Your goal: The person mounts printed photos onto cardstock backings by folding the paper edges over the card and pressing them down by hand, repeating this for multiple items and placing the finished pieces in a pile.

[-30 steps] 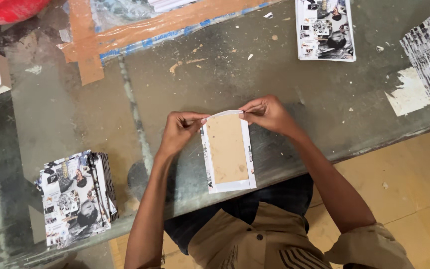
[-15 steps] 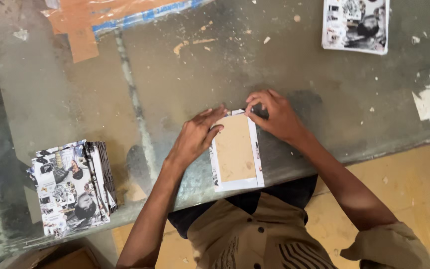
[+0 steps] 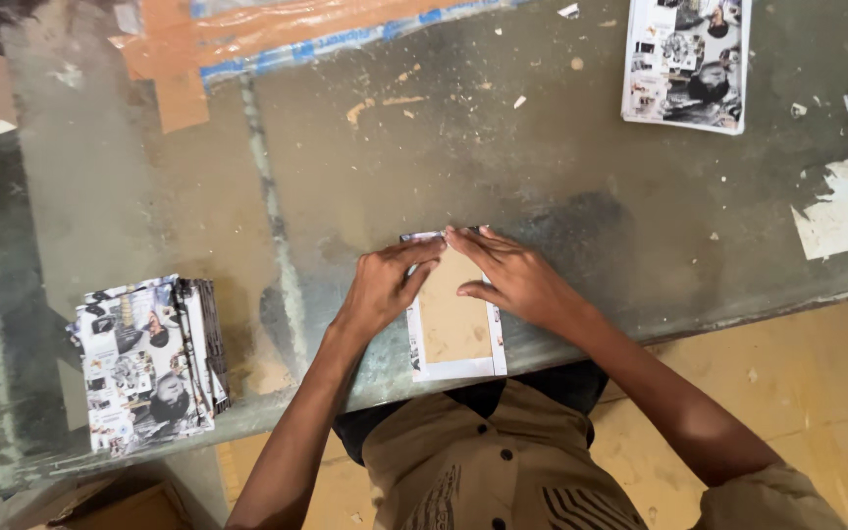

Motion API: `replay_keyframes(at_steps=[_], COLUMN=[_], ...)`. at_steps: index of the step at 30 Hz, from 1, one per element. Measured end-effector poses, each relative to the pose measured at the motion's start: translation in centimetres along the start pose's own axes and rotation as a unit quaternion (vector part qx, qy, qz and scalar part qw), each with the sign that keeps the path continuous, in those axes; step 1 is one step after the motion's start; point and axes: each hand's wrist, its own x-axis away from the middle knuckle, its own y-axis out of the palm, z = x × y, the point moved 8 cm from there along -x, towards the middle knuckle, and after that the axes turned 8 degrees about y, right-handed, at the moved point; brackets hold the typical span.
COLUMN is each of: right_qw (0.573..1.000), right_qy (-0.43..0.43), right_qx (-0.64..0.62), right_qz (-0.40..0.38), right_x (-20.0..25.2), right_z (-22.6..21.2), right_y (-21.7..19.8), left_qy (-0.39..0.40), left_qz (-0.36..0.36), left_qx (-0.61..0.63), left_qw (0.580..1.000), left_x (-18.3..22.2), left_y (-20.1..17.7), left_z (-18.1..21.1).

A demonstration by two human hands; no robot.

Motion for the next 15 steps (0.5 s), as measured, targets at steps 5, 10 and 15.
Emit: replay_keyframes(at_steps=[5,10,15], right_qw=[0.999,0.997,0.988], right_qy=[0.023,0.06,0.094], right_qx=[-0.003,0.009,-0.026], right_qz=[0.026,0.037,0.12], right_x=[0.5,1.1,2.7], right_z=[-0.8,-0.3,0.4], right_y=[0.0,0.9,0.9], left_qy=[-0.034,0.033,0.093], left_qz=[-0.049,0.248,0.062], left_qx=[0.12,0.192,-0.281], left_qw=[0.991,0.949,0.953], left_x=[-3.0,-10.3,-11.1], left_y=[-1.7,-8.5,0.6], left_z=[-0.2,-0.9,2.6])
